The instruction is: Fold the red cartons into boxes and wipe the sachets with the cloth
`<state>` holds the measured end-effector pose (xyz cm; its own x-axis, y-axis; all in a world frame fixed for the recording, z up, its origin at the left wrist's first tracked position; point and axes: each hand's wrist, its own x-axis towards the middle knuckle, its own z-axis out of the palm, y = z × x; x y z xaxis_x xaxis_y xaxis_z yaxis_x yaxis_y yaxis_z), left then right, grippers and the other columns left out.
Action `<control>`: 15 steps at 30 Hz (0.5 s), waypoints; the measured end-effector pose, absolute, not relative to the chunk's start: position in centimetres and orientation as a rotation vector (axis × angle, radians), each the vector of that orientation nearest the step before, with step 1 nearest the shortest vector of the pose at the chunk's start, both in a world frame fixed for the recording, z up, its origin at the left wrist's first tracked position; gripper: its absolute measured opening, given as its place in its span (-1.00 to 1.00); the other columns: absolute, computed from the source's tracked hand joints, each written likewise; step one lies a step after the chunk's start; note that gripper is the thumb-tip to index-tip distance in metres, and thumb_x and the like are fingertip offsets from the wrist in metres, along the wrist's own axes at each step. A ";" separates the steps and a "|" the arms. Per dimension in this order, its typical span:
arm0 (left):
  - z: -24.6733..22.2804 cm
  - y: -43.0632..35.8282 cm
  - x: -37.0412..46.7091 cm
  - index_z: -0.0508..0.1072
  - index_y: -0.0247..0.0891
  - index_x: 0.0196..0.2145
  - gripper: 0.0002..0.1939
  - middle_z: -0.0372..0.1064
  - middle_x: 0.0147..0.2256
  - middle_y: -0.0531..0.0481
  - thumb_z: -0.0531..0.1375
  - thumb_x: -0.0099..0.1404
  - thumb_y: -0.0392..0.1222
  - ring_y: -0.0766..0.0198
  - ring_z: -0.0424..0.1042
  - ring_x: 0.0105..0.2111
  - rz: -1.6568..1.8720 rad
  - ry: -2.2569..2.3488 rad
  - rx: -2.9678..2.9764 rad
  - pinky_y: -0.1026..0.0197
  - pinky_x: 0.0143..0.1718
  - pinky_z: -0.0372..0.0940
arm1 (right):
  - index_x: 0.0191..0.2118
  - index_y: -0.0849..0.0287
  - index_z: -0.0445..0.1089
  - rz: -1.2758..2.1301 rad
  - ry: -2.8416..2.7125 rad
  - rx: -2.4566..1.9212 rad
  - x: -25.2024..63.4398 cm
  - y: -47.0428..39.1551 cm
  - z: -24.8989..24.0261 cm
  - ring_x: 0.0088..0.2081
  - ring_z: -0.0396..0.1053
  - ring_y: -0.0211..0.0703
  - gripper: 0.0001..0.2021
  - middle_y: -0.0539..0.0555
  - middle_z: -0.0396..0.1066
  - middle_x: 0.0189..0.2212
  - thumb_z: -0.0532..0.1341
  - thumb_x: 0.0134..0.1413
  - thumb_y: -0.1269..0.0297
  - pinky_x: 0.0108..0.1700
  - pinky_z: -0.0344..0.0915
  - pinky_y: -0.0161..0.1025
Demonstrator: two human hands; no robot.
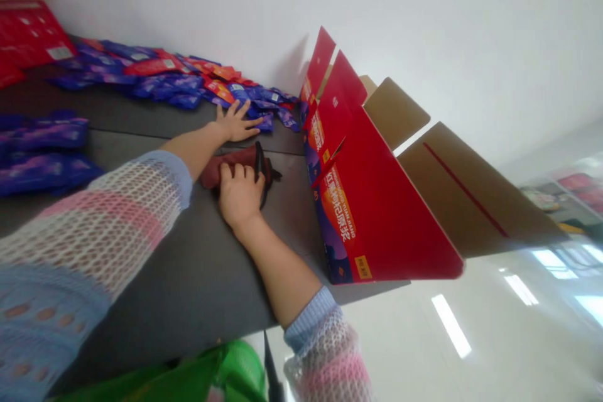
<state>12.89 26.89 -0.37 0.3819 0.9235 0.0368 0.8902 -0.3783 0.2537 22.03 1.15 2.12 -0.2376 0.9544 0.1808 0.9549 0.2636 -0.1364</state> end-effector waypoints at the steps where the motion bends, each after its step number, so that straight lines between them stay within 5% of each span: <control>1: -0.5 26.5 12.7 0.11 0.16 0.37 -0.28 -0.58 0.47 0.01 -0.06 0.33 0.37 -0.34 -0.57 0.40 0.264 1.639 2.446 -0.53 0.16 -0.64 | 0.30 0.10 0.21 -0.002 -2.300 -1.761 22.1 1.2 2.1 0.17 0.19 0.15 -0.52 0.28 0.31 0.16 -0.14 0.36 0.36 0.21 0.12 0.24; 4: -0.7 24.9 11.8 0.21 0.17 0.32 -0.32 -0.57 0.47 0.03 -0.04 0.33 0.37 -0.34 -0.58 0.39 0.264 1.639 2.453 -0.53 0.13 -0.72 | 0.28 0.11 0.25 -0.002 -2.284 -1.718 22.2 1.3 2.0 0.14 0.22 0.15 -0.53 0.26 0.35 0.12 -0.13 0.35 0.38 0.17 0.15 0.22; 10: -0.6 21.2 8.7 0.33 0.10 0.26 -0.43 -0.10 0.42 0.07 0.03 0.38 0.25 -0.23 -0.53 0.39 0.296 1.590 2.515 -0.46 0.17 -0.70 | 0.25 0.10 0.28 -0.009 -2.304 -1.649 23.1 1.9 2.1 0.11 0.28 0.10 -0.55 0.19 0.39 0.12 -0.06 0.32 0.38 0.14 0.22 0.07; 15: -0.6 18.2 6.1 0.41 0.03 0.22 -0.44 -0.07 0.41 0.02 0.15 0.33 0.20 -0.28 -0.57 0.39 0.167 1.527 2.593 -0.43 0.18 -0.74 | 0.29 0.12 0.23 0.062 -2.235 -1.589 23.6 1.9 2.7 0.06 0.37 -0.01 -0.53 0.17 0.42 0.11 -0.05 0.40 0.09 0.10 0.28 -0.15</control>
<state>6.08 18.23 -0.57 0.4823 0.8755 0.0302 0.8614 -0.4803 0.1653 23.59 1.95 2.70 -0.2766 0.9159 0.2909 0.8983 0.3539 -0.2604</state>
